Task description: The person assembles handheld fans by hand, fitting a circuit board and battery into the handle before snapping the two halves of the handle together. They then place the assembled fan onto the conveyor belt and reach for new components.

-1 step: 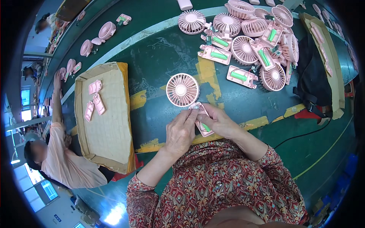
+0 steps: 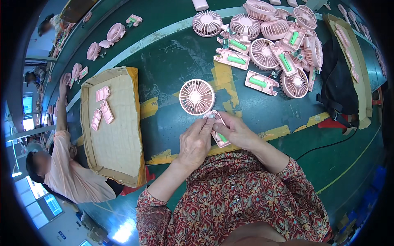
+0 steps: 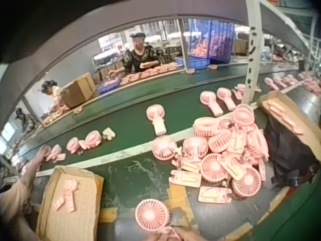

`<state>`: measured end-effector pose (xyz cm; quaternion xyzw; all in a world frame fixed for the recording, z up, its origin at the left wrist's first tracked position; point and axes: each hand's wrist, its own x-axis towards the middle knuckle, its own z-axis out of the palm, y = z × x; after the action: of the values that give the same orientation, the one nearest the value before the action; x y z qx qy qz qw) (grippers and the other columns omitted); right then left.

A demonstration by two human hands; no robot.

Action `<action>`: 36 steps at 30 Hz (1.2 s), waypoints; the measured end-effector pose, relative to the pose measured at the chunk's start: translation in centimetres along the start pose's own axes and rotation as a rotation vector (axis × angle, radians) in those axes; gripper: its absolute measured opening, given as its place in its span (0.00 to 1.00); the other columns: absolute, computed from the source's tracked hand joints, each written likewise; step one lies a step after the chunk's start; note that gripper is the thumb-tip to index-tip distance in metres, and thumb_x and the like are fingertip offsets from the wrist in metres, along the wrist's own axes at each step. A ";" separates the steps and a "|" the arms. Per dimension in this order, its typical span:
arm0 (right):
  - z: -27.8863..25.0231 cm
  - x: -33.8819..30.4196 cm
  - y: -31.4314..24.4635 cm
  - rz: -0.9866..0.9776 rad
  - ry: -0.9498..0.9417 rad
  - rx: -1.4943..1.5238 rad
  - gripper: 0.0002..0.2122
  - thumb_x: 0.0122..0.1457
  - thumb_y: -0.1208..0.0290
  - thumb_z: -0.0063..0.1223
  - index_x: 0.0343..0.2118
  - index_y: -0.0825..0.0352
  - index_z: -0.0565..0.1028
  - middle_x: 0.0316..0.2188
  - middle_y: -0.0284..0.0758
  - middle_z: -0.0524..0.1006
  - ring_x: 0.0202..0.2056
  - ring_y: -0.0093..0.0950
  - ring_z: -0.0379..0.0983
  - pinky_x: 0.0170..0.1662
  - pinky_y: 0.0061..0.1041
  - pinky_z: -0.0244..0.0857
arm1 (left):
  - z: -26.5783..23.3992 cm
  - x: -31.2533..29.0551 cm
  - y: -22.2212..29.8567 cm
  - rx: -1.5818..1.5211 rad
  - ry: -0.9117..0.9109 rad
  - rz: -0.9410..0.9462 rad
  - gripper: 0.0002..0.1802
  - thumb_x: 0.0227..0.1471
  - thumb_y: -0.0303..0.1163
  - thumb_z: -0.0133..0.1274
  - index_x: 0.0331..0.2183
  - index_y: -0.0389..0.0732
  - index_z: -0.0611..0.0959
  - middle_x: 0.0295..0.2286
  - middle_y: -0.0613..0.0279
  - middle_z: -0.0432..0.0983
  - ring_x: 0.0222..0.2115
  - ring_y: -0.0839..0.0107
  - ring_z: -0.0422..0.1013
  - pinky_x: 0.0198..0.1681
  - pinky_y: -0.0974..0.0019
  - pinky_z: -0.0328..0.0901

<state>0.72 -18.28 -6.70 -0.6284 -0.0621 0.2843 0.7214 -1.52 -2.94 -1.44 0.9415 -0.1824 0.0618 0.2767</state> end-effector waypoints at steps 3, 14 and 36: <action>0.2 0.0 -0.4 -0.010 0.034 -0.047 0.11 0.61 0.71 0.43 0.43 0.71 0.67 0.29 0.37 0.75 0.31 0.22 0.70 0.35 0.24 0.64 | 0.1 0.2 0.0 0.061 -0.042 0.020 0.20 0.37 0.18 0.52 0.39 0.31 0.76 0.29 0.54 0.70 0.27 0.58 0.72 0.28 0.60 0.69; 0.0 0.1 -0.2 -0.029 0.015 -0.138 0.13 0.60 0.73 0.42 0.46 0.72 0.64 0.33 0.40 0.73 0.36 0.25 0.69 0.40 0.25 0.63 | -0.3 1.1 -0.5 0.058 -0.099 0.109 0.21 0.35 0.19 0.51 0.38 0.29 0.75 0.29 0.54 0.69 0.29 0.58 0.70 0.29 0.59 0.68; 1.1 1.3 -1.5 0.134 0.129 0.401 0.10 0.63 0.68 0.42 0.41 0.69 0.70 0.32 0.30 0.73 0.31 0.15 0.69 0.32 0.15 0.65 | 0.5 -1.9 -0.1 -0.133 0.134 -0.191 0.16 0.44 0.18 0.48 0.40 0.32 0.76 0.30 0.47 0.73 0.28 0.52 0.72 0.30 0.57 0.68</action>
<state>1.84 -16.77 -5.39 -0.4919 0.0840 0.2975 0.8139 -3.23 -2.55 -2.31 0.9279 -0.0768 0.0856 0.3546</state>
